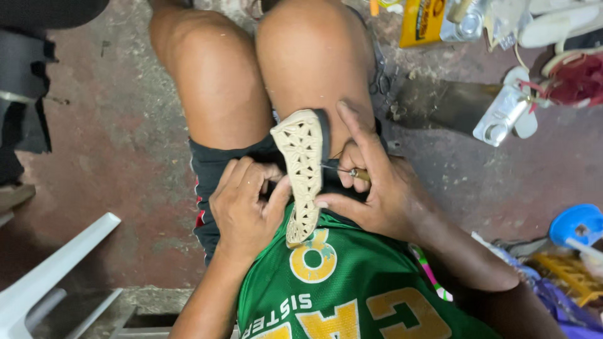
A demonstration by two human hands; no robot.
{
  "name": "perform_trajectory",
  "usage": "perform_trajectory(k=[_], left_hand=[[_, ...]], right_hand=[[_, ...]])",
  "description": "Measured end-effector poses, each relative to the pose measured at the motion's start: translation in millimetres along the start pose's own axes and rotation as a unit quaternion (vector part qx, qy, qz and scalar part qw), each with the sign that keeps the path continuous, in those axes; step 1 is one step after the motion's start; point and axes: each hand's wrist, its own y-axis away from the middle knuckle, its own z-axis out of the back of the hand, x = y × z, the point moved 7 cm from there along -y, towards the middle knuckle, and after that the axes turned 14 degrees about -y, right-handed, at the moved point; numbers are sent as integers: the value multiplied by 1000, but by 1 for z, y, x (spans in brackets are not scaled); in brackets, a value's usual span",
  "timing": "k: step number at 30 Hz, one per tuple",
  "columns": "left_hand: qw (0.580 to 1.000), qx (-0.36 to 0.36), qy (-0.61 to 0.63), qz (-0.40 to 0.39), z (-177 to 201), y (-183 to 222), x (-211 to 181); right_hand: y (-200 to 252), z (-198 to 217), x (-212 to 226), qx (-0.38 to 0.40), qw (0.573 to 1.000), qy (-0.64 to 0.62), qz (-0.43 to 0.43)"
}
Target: The person stitches a shoe sole by hand using a needle and thread, trims excess material with large scissors, and uses a lighter to heat or seal parts of the sole.
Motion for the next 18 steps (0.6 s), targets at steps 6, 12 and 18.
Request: perform_trajectory(k=[6,12,18], left_hand=[[999,10,36,9,-15,5,5],[986,16,164,40,-22,2,5],[961,-98,239,94,-24,12,17]], right_hand=[[6,22,4,67,979,185,-57],[-10,9,27,-78,979,64,178],[-13,3,20,-82,969,66,223]])
